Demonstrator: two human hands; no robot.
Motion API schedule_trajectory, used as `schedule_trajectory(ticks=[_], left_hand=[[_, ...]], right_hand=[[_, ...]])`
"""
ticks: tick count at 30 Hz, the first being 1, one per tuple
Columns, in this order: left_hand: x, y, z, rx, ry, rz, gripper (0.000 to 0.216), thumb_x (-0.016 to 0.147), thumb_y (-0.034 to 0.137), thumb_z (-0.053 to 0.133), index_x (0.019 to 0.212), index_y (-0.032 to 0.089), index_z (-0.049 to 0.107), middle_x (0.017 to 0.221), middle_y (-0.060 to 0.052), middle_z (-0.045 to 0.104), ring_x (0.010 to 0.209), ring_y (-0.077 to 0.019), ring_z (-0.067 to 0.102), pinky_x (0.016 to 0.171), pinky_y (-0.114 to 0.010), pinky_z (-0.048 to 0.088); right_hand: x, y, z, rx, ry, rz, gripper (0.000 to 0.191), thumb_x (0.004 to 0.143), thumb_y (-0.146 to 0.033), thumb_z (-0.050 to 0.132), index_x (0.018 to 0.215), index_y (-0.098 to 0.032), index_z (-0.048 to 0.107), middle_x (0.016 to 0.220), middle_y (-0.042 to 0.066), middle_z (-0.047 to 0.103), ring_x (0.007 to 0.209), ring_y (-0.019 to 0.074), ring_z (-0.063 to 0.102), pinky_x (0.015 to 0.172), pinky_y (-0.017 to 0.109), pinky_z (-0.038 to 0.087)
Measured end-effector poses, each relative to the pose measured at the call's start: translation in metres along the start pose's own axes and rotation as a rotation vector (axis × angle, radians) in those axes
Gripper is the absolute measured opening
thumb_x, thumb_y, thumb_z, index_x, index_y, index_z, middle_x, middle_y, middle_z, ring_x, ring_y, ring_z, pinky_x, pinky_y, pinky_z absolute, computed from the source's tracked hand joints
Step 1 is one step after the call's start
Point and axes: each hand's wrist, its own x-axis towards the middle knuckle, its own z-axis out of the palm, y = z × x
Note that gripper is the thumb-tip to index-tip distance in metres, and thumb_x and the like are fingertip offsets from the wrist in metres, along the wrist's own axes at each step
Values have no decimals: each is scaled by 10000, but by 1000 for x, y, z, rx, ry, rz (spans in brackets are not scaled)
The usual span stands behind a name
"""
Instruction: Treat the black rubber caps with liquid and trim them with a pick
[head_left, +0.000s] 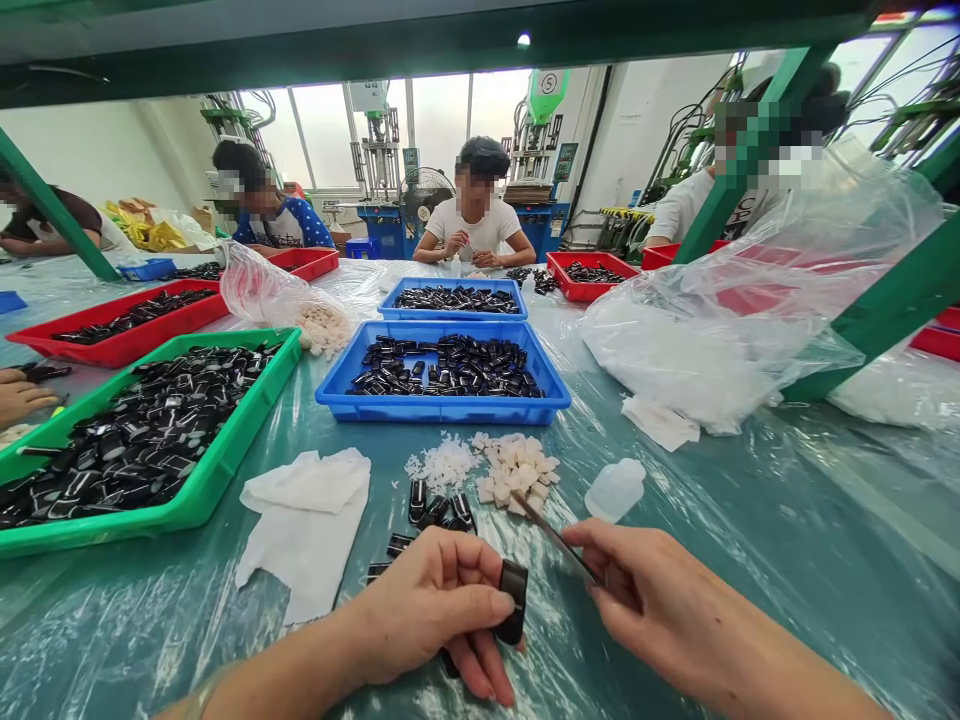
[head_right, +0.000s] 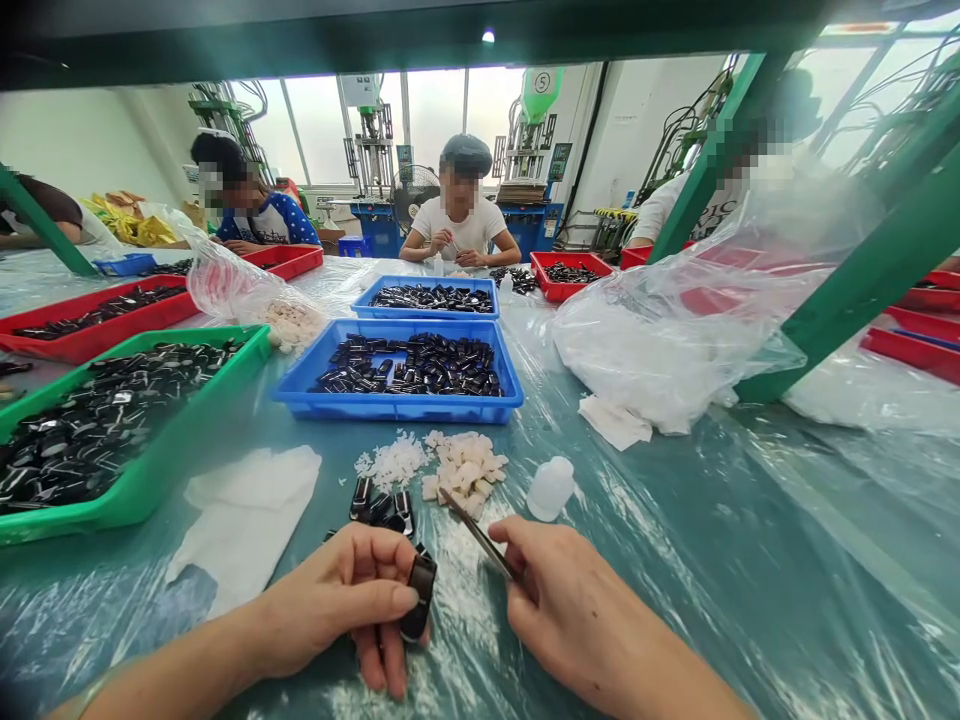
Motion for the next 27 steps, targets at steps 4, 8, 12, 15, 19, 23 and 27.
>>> schedule_trajectory(ticks=[4, 8, 12, 15, 19, 23, 27], left_hand=[[0, -1, -1, -29, -47, -3, 273, 691, 342, 658, 746, 121, 508, 730, -80, 653, 528, -134, 645, 423, -151, 475], [0, -3, -3, -42, -125, -8, 257, 728, 341, 636, 789, 117, 527, 744, -85, 653, 553, -134, 651, 443, -150, 477], [0, -7, -5, -62, -172, -14, 259, 728, 343, 642, 811, 117, 545, 714, -75, 650, 526, -139, 646, 437, -162, 477], [0, -7, -5, -71, -183, -10, 256, 734, 340, 639, 819, 113, 556, 713, -79, 651, 512, -131, 638, 433, -162, 476], [-1, -6, -7, -74, -211, -2, 240, 751, 327, 627, 843, 112, 576, 703, -79, 652, 492, -121, 628, 397, -136, 438], [-1, -6, -8, -79, -228, -11, 250, 747, 333, 632, 863, 115, 586, 692, -77, 656, 472, -116, 618, 378, -130, 417], [-1, -6, -8, -73, -232, -16, 276, 736, 350, 642, 871, 115, 591, 680, -76, 654, 468, -117, 613, 391, -144, 432]], right_hand=[[-1, -4, -6, 461, 104, -42, 127, 825, -246, 472, 816, -183, 581, 693, 13, 592, 613, 141, 550, 536, 232, 449], [0, -8, -8, 788, 275, -41, 167, 815, -324, 543, 896, -188, 595, 810, 40, 641, 694, 148, 612, 623, 240, 525], [0, -9, -5, 934, 318, -68, 134, 836, -303, 533, 897, -203, 599, 863, 42, 650, 739, 147, 649, 673, 240, 550], [-2, -10, -1, 986, 276, -72, 110, 839, -277, 538, 895, -211, 606, 856, 34, 652, 734, 142, 655, 677, 233, 552], [-4, -16, 2, 1039, 271, -65, 64, 811, -267, 580, 842, -228, 620, 812, 10, 643, 702, 128, 646, 660, 219, 552], [-5, -19, 3, 1068, 287, -75, 58, 791, -244, 603, 847, -247, 621, 823, -2, 634, 724, 129, 642, 679, 224, 556], [-4, -15, 3, 1044, 257, -121, 78, 808, -216, 581, 865, -259, 614, 847, -7, 623, 734, 123, 643, 679, 219, 558]])
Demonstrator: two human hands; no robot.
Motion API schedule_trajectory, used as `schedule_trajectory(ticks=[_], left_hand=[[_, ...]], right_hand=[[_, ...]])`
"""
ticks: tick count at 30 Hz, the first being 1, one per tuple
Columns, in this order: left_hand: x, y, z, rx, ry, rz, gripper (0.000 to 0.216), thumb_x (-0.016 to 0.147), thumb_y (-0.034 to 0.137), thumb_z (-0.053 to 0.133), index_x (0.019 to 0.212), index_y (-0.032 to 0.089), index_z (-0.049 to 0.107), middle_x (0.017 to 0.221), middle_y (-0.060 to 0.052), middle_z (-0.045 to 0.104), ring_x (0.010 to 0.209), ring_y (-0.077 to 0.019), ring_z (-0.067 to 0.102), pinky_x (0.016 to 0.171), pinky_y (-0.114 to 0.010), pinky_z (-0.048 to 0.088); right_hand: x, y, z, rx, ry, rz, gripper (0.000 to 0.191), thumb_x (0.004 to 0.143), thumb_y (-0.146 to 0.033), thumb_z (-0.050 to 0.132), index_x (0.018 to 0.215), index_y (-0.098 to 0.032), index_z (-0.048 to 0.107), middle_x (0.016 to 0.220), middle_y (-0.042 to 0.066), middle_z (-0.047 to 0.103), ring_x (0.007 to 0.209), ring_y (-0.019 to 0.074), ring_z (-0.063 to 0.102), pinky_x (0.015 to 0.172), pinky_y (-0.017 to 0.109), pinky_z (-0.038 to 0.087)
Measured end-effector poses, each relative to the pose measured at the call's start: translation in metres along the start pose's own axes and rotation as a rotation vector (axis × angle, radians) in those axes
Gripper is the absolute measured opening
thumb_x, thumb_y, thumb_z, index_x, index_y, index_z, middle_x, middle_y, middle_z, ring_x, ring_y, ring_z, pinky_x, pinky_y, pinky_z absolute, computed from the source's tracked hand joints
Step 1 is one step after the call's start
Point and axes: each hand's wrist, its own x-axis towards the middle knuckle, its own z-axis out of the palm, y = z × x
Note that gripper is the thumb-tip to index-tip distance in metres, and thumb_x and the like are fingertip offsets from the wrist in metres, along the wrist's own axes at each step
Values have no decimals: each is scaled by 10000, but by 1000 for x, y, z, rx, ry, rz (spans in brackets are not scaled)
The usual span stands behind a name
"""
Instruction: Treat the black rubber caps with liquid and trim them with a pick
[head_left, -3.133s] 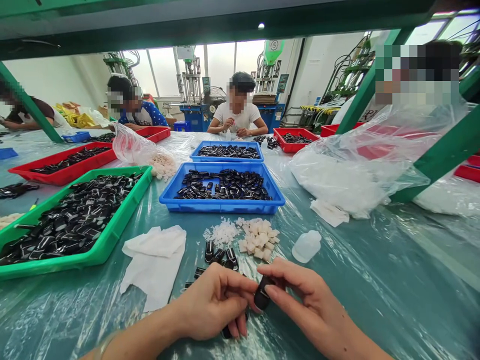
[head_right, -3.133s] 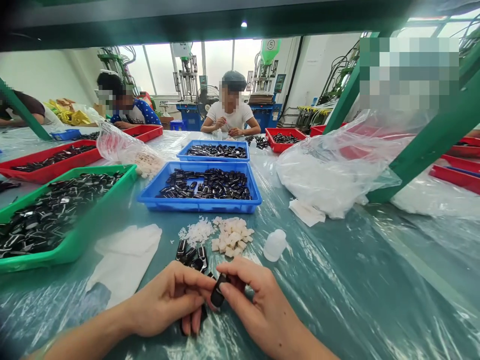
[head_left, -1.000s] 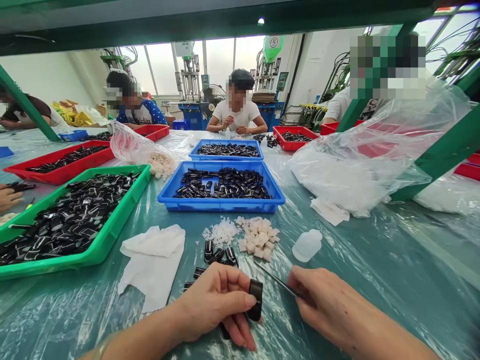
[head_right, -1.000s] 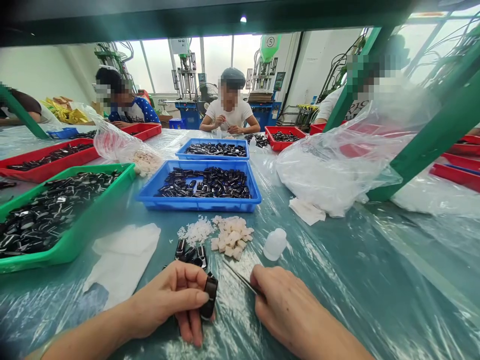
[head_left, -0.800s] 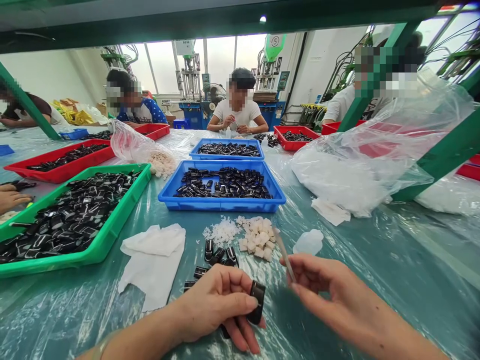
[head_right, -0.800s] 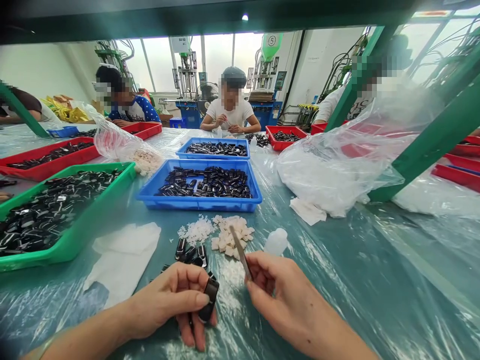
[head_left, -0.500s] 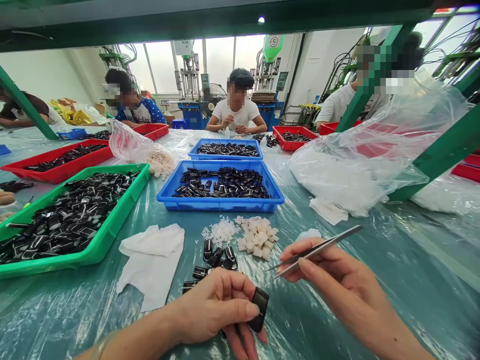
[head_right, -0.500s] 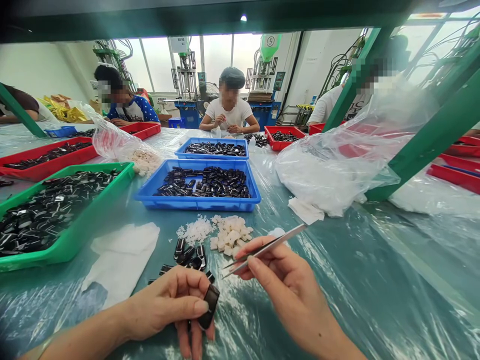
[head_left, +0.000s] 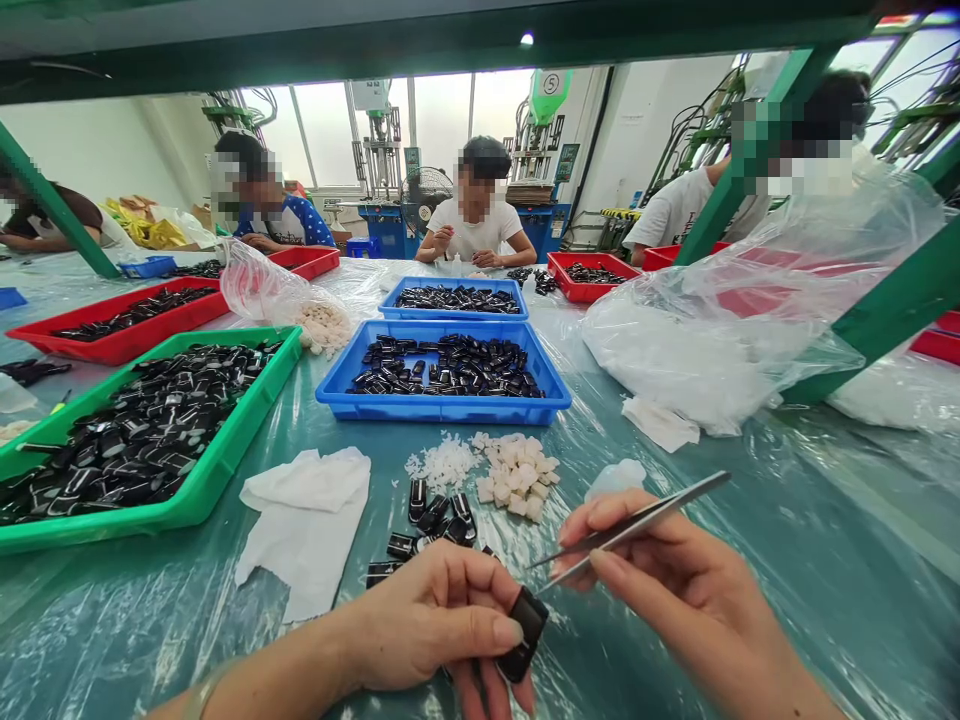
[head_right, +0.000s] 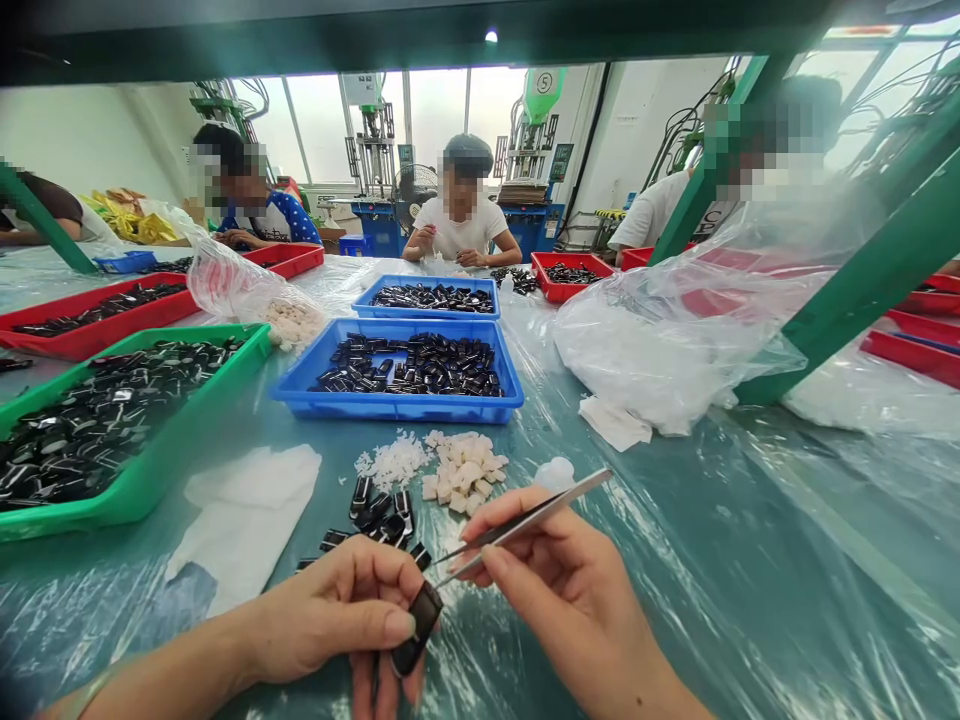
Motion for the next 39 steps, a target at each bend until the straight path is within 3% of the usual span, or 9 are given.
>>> schedule_trajectory(ticks=[9, 15, 20, 24, 29, 39], left_hand=[[-1, 1, 1, 22, -2, -5, 326, 717, 387, 655, 877, 109, 595, 667, -75, 650, 464, -110, 602, 396, -147, 434], [0, 2, 2, 16, -5, -3, 329, 704, 388, 668, 858, 107, 592, 649, -73, 650, 456, -110, 600, 388, -144, 429], [0, 2, 2, 6, -8, 2, 293, 729, 360, 650, 858, 103, 595, 645, -72, 649, 466, -108, 605, 394, -141, 433], [-2, 2, 2, 10, 3, -8, 291, 730, 358, 647, 856, 99, 605, 648, -75, 652, 452, -106, 600, 373, -134, 420], [-1, 2, 2, -31, 29, -12, 313, 707, 363, 668, 844, 88, 609, 665, -84, 656, 456, -105, 602, 388, -144, 451], [0, 2, 2, -42, 45, -5, 322, 695, 384, 674, 822, 98, 596, 651, -77, 653, 435, -101, 593, 379, -141, 447]], right_hand=[[-3, 0, 3, -25, -22, -12, 69, 815, -226, 570, 867, -245, 611, 839, 3, 623, 721, 124, 638, 670, 213, 551], [-5, 0, 10, -4, 34, -8, 78, 799, -280, 587, 846, -220, 603, 815, 24, 610, 696, 137, 626, 651, 231, 546], [-5, 2, 11, 36, -12, -80, 65, 830, -233, 545, 882, -244, 583, 844, 11, 581, 730, 132, 623, 670, 237, 542], [-9, 7, 7, -90, -84, -156, 135, 866, -180, 472, 943, -282, 516, 916, 15, 560, 784, 143, 630, 693, 259, 542], [-14, 11, 8, -267, -80, -316, 163, 895, -183, 396, 973, -317, 446, 932, 17, 578, 813, 151, 634, 710, 268, 534], [-16, 13, 10, -285, -74, -358, 261, 873, -113, 398, 992, -345, 425, 951, 25, 618, 805, 173, 649, 686, 280, 546]])
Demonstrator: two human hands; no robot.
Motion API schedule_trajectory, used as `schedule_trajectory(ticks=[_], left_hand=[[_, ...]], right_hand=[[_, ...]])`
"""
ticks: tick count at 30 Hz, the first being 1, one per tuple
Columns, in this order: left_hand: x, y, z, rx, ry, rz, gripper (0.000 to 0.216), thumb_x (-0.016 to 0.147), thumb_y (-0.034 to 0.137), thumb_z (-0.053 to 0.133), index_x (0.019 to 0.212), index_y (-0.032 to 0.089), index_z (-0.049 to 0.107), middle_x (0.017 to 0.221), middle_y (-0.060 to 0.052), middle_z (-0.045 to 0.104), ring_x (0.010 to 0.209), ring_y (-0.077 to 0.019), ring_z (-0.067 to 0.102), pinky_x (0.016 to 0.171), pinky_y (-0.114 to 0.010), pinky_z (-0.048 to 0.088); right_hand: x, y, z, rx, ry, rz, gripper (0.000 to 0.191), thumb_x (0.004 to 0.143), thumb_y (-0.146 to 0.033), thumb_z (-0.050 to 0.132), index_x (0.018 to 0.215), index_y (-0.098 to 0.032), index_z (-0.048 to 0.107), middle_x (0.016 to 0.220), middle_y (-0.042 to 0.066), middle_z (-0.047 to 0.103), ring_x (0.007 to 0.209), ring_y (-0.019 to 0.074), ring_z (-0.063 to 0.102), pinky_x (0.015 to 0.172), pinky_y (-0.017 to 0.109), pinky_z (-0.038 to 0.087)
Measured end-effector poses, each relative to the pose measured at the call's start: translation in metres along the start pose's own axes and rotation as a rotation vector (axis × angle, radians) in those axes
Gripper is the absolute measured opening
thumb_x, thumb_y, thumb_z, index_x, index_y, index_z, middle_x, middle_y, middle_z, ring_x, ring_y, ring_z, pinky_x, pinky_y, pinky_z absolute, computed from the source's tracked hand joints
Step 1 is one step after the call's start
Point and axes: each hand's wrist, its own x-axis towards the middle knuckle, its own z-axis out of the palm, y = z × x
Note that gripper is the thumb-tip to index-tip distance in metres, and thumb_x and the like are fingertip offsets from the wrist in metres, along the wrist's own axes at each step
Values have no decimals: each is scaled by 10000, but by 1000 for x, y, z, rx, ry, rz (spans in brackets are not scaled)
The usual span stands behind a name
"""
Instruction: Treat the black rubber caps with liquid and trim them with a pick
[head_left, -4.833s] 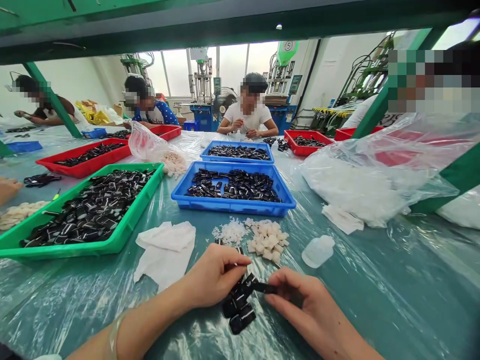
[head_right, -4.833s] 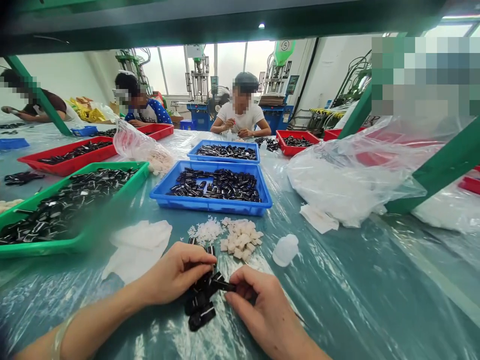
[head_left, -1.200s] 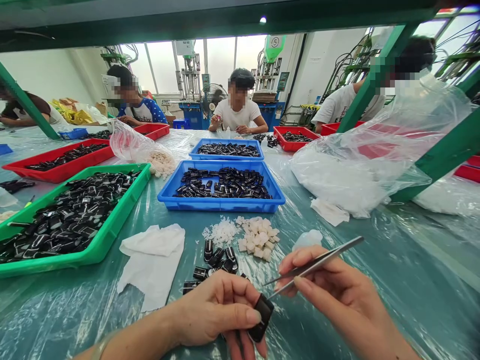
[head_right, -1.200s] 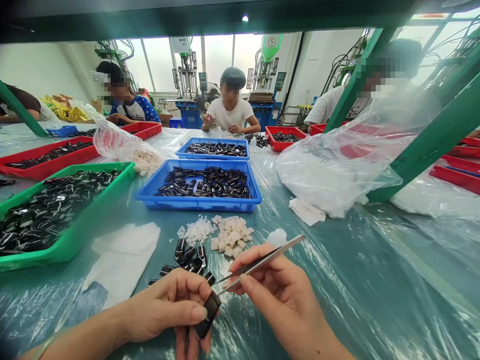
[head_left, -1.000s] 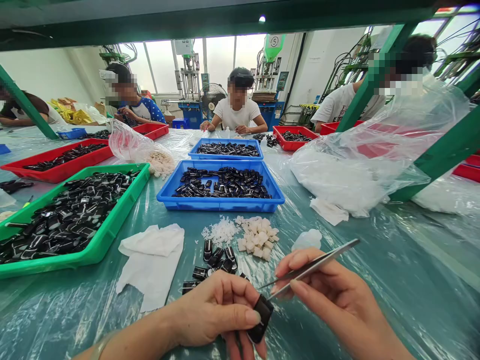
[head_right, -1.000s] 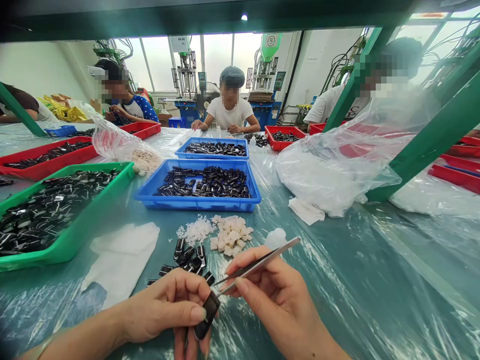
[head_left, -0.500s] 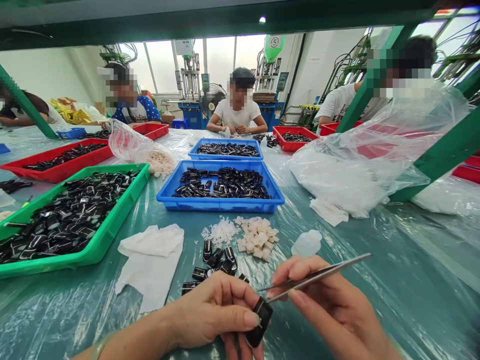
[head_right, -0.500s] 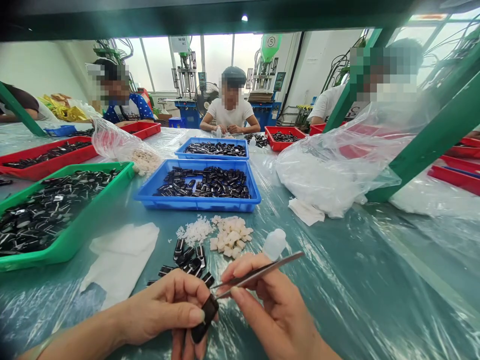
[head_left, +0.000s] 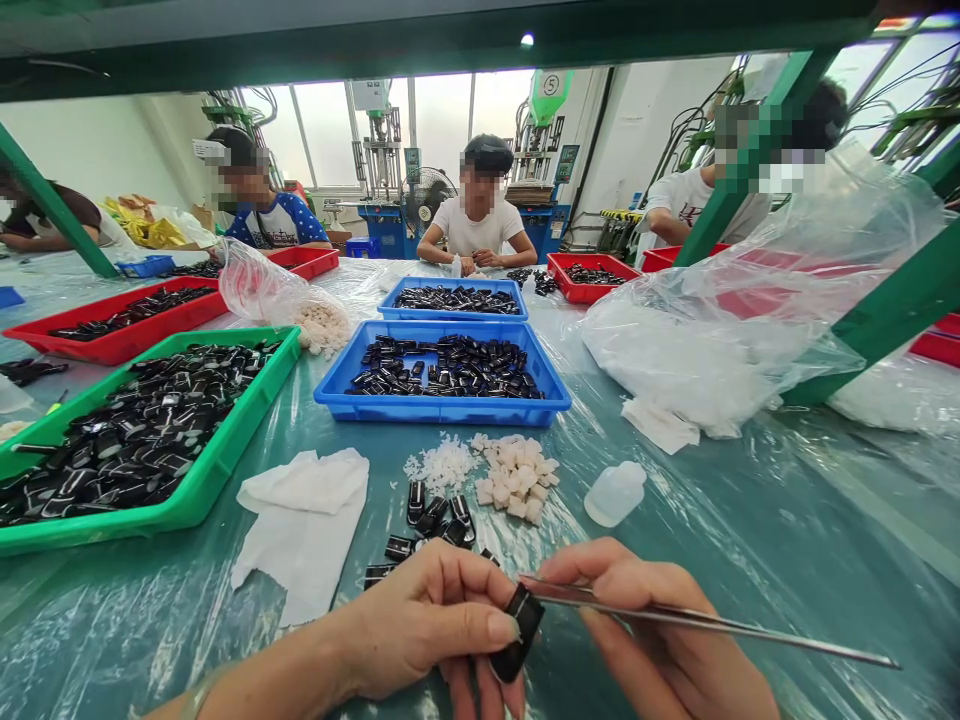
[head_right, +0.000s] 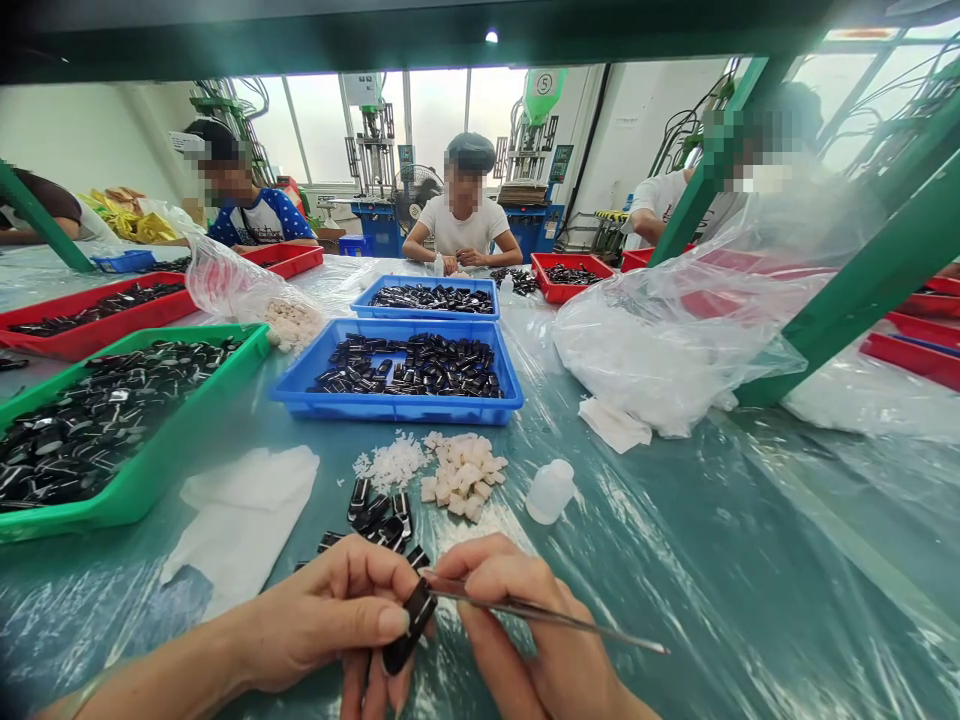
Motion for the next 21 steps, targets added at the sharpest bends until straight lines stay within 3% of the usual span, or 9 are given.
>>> schedule_trajectory(ticks=[4, 9, 18, 21], left_hand=[[-1, 0, 0, 14, -9, -8, 314, 693, 385, 675, 800, 99, 602, 647, -76, 654, 442, -100, 594, 377, -135, 435], [-3, 2, 0, 54, -26, -23, 307, 686, 379, 682, 807, 105, 610, 612, -61, 651, 433, -99, 589, 354, -120, 397], [-4, 2, 0, 89, -42, -28, 303, 706, 377, 662, 833, 103, 632, 621, -65, 658, 458, -98, 596, 382, -128, 415], [-4, 3, 0, 92, -42, -34, 298, 705, 375, 663, 829, 106, 632, 623, -64, 659, 455, -97, 596, 383, -129, 416]], right_hand=[[2, -2, 1, 82, 47, 43, 189, 874, -148, 435, 952, -313, 484, 913, 25, 624, 808, 165, 651, 677, 251, 542], [8, -5, 2, 346, 113, 262, 58, 864, -279, 484, 914, -284, 514, 885, 17, 606, 756, 177, 657, 678, 312, 559], [14, -4, -5, 266, 9, 342, 106, 849, -309, 500, 863, -215, 548, 843, 48, 598, 711, 161, 610, 659, 289, 536], [13, -5, -3, 289, 50, 345, 94, 837, -314, 523, 850, -225, 550, 830, 30, 600, 692, 148, 607, 647, 265, 531]])
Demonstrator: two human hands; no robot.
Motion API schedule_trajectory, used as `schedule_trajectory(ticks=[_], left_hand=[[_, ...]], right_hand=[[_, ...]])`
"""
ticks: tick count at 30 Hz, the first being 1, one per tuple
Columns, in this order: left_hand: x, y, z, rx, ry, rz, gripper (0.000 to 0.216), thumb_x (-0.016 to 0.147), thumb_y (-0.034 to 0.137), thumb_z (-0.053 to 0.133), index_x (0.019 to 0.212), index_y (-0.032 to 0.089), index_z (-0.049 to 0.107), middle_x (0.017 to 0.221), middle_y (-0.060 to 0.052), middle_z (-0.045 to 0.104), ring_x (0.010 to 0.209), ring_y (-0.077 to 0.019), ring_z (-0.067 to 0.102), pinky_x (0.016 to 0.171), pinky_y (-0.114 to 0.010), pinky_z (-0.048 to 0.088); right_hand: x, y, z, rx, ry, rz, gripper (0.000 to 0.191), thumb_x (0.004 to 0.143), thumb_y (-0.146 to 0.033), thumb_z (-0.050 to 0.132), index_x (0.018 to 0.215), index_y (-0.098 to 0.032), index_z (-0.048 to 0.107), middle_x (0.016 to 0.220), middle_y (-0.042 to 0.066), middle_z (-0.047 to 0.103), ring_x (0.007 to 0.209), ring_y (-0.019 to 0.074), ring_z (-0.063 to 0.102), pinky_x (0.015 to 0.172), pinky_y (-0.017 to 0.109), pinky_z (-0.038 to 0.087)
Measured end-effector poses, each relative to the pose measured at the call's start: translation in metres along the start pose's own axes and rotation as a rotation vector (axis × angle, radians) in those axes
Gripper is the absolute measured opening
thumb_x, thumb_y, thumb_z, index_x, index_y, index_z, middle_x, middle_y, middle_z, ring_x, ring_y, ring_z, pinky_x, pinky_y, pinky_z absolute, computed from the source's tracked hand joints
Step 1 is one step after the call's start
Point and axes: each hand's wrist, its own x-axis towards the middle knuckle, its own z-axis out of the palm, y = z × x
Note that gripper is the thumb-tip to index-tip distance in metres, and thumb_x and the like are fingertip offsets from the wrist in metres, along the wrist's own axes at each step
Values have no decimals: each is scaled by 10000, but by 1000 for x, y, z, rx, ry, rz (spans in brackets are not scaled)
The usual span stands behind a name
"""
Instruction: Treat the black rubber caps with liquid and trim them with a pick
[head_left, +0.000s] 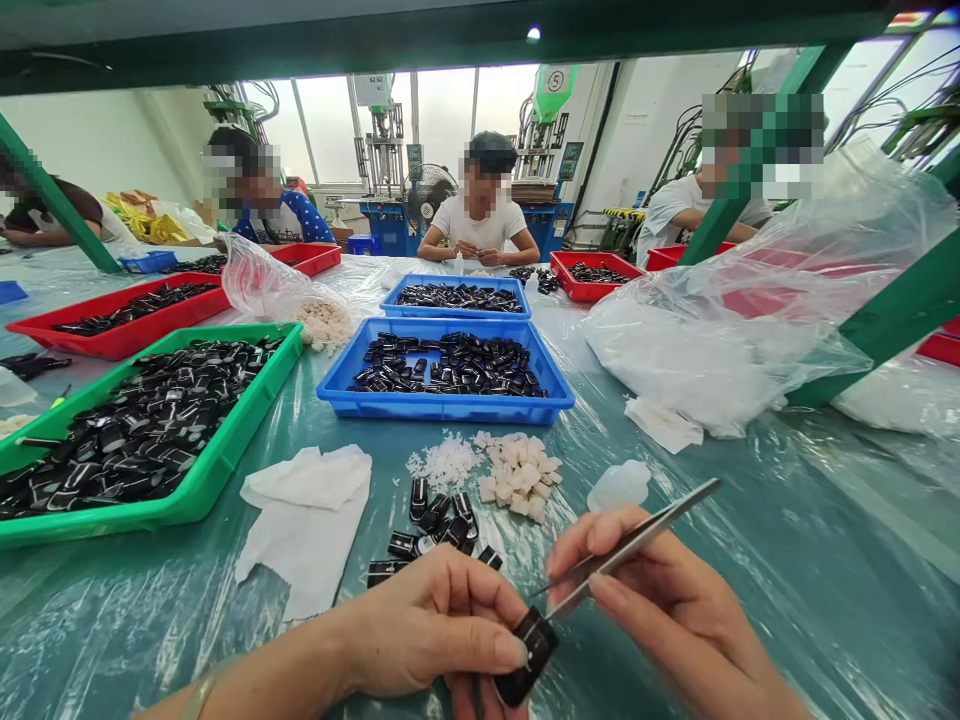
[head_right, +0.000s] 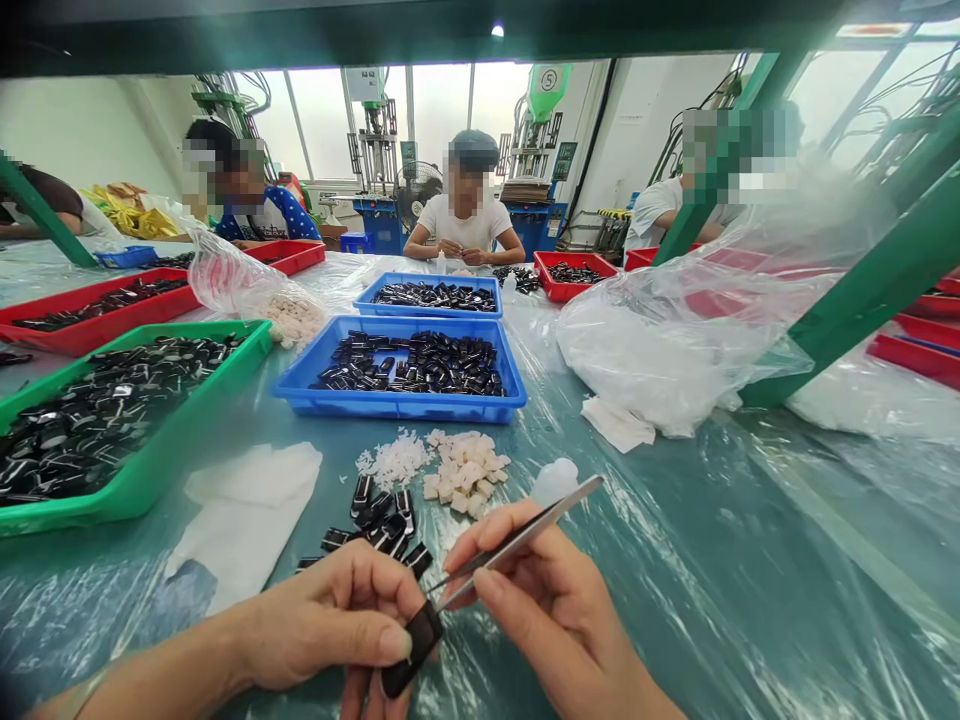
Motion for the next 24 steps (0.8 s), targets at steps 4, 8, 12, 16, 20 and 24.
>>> schedule_trajectory(ticks=[4, 8, 12, 16, 20, 24], left_hand=[[1, 1, 0, 4, 6, -9, 300, 695, 376, 670, 821, 107, 631, 611, -59, 658, 447, -97, 593, 381, -128, 412], [1, 0, -1, -5, 8, -10, 307, 694, 374, 672, 838, 106, 634, 610, -61, 659, 445, -101, 595, 384, -132, 419], [1, -1, -1, -26, 6, -2, 302, 700, 370, 665, 829, 99, 635, 605, -68, 658, 435, -104, 594, 371, -131, 417], [2, -3, -2, -59, 8, 17, 276, 707, 344, 657, 817, 92, 629, 602, -76, 658, 409, -101, 583, 358, -128, 414], [3, -3, -2, -92, -1, 27, 256, 710, 323, 653, 805, 86, 628, 589, -76, 650, 400, -107, 583, 350, -132, 419], [3, -2, -2, -114, -2, 30, 252, 708, 323, 656, 784, 84, 630, 588, -73, 646, 385, -99, 572, 348, -134, 423]], right_hand=[[-1, -1, 1, -12, -22, -50, 65, 848, -287, 512, 846, -235, 551, 824, 20, 592, 704, 138, 605, 643, 240, 521], [-2, -1, -3, -119, -103, -123, 73, 875, -226, 458, 884, -262, 521, 859, 20, 585, 753, 142, 603, 661, 245, 516], [-6, 1, -4, -216, -104, -218, 137, 885, -188, 419, 936, -301, 478, 888, 9, 597, 798, 147, 607, 697, 255, 515], [-9, 2, -1, -295, -97, -278, 174, 880, -157, 412, 941, -310, 468, 908, 9, 612, 821, 152, 617, 726, 262, 519], [-9, 2, 2, -315, -82, -324, 214, 861, -118, 436, 934, -314, 480, 911, 11, 614, 794, 150, 633, 686, 243, 532], [-9, 4, 3, -325, -63, -396, 235, 860, -107, 431, 953, -320, 468, 909, 15, 610, 779, 143, 632, 655, 225, 532]])
